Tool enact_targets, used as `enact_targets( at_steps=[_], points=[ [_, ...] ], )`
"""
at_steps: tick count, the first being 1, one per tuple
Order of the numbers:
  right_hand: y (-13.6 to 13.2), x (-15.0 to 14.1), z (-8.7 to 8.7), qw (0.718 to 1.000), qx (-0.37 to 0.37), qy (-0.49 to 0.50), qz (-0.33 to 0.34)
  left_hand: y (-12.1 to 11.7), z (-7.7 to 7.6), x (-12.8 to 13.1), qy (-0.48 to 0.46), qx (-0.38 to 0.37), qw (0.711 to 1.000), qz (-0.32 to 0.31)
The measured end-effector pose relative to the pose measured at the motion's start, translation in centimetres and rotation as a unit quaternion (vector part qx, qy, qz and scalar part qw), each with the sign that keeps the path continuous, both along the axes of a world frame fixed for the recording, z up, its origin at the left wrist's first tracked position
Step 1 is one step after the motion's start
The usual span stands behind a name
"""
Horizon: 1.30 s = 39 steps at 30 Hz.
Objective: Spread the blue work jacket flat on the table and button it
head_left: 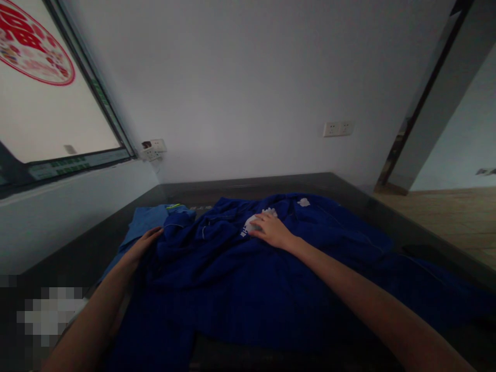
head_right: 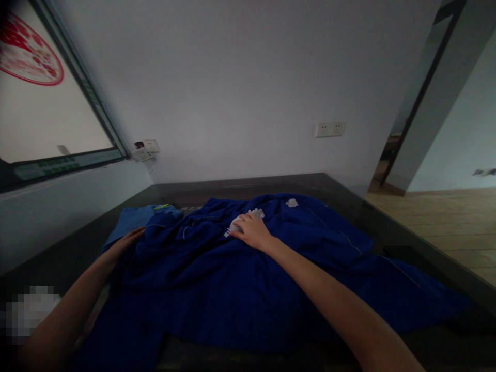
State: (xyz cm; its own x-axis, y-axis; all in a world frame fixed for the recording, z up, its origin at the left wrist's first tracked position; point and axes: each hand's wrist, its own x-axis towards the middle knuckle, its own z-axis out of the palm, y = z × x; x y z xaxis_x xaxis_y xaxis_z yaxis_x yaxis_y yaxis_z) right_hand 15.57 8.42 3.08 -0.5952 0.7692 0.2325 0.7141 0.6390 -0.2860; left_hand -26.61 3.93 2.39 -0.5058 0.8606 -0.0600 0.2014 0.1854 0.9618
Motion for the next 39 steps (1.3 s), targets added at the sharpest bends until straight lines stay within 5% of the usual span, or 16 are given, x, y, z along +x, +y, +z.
enact_targets(
  at_steps=[7, 10, 13, 17, 19, 23, 27, 29, 35, 39],
  points=[
    [-3.8, -3.7, -4.9, 0.994, -0.068, -0.067, 0.055, 1.1, 0.8, 1.7, -0.08, -0.016, 0.997, -0.019],
    [-3.5, -3.8, -5.5, 0.994, -0.073, -0.068, 0.05, 0.7, 2.1, 3.2, -0.023, 0.082, 0.996, -0.014],
    [-2.7, -3.9, -5.4, 0.994, -0.073, -0.071, 0.044, -0.7, 4.4, 6.1, 0.114, 0.225, 0.967, -0.042],
    [-1.8, -3.8, -4.8, 0.994, -0.084, -0.04, 0.055, -3.8, 6.9, 11.9, 0.331, 0.251, 0.899, -0.14],
    [-1.1, -3.2, -4.2, 0.987, -0.131, 0.03, 0.09, -5.7, 7.0, 15.1, 0.399, 0.216, 0.853, -0.258],
    [1.0, -1.1, -2.7, 0.923, -0.265, 0.272, 0.069, -9.3, 4.6, 20.5, 0.463, 0.177, 0.707, -0.505],
    [2.2, 0.5, -1.6, 0.876, -0.291, 0.382, -0.053, -11.9, 1.9, 23.4, 0.479, 0.177, 0.596, -0.619],
    [1.9, 0.5, -1.4, 0.878, -0.298, 0.371, -0.061, -12.8, 1.4, 23.8, 0.468, 0.177, 0.587, -0.636],
    [-1.1, -2.5, -2.2, 0.954, -0.213, 0.208, 0.038, -14.7, 2.1, 23.3, 0.414, 0.134, 0.617, -0.656],
    [-1.3, -5.7, -2.7, 0.969, -0.167, 0.181, 0.016, -15.4, 2.4, 23.8, 0.377, 0.124, 0.617, -0.679]
  ],
)
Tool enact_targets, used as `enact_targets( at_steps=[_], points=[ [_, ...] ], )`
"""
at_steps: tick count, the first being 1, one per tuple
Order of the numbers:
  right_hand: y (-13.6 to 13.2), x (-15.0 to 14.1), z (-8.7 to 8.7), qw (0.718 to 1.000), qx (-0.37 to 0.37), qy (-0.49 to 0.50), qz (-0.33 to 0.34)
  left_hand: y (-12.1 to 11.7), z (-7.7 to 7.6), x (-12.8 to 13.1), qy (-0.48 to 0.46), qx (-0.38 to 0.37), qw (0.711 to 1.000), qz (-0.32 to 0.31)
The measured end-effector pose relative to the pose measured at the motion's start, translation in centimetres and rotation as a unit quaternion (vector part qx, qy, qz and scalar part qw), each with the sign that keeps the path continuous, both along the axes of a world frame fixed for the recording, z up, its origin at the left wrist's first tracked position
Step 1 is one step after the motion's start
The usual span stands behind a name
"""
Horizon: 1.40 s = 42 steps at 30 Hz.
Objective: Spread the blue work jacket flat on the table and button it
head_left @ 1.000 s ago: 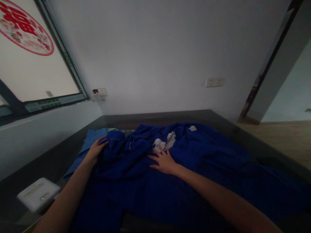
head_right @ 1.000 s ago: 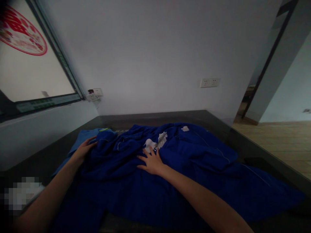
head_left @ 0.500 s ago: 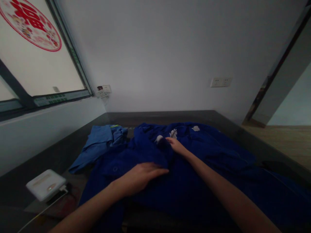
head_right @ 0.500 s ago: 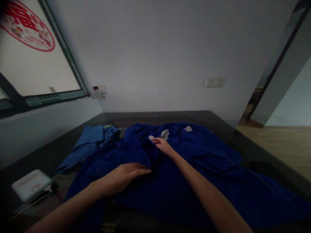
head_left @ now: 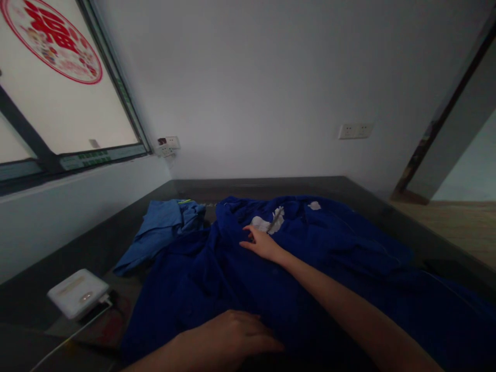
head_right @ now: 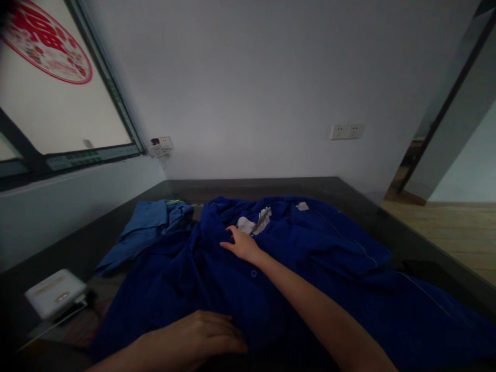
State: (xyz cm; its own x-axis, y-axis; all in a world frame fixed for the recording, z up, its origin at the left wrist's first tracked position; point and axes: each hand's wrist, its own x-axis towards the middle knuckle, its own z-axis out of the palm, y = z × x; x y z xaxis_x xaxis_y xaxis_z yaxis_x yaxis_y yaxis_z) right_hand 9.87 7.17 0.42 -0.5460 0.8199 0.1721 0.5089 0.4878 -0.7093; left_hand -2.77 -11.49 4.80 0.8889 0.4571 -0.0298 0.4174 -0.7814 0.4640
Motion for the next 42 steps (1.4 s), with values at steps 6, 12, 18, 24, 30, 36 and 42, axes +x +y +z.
enact_targets(
  at_steps=[6, 12, 18, 24, 30, 36, 42],
  points=[
    [3.2, -4.1, 0.7, 0.999, 0.036, 0.035, -0.003, -0.1, 0.3, -0.9, 0.034, 0.094, 0.994, 0.037],
    [5.1, -1.9, 1.8, 0.997, 0.068, 0.031, -0.027, -1.2, -1.9, -8.0, 0.106, 0.284, 0.91, 0.282],
    [6.4, 4.9, 3.5, 0.994, 0.085, 0.016, -0.071, -1.1, -4.9, -12.7, 0.08, 0.275, 0.858, 0.427],
    [6.2, 12.1, 2.5, 0.987, 0.003, 0.036, -0.156, 0.4, -5.2, -14.0, 0.028, 0.18, 0.84, 0.51],
    [2.2, 14.4, 1.5, 0.987, -0.071, 0.117, -0.083, 0.9, -3.8, -13.9, -0.039, 0.002, 0.831, 0.555],
    [-1.7, 13.6, 3.0, 0.977, -0.136, 0.16, -0.022, -0.7, -1.9, -13.3, -0.104, -0.135, 0.85, 0.498],
    [-3.2, 13.6, 4.7, 0.973, -0.204, 0.094, -0.05, -3.0, -2.4, -13.5, -0.005, -0.188, 0.892, 0.411]
  ],
)
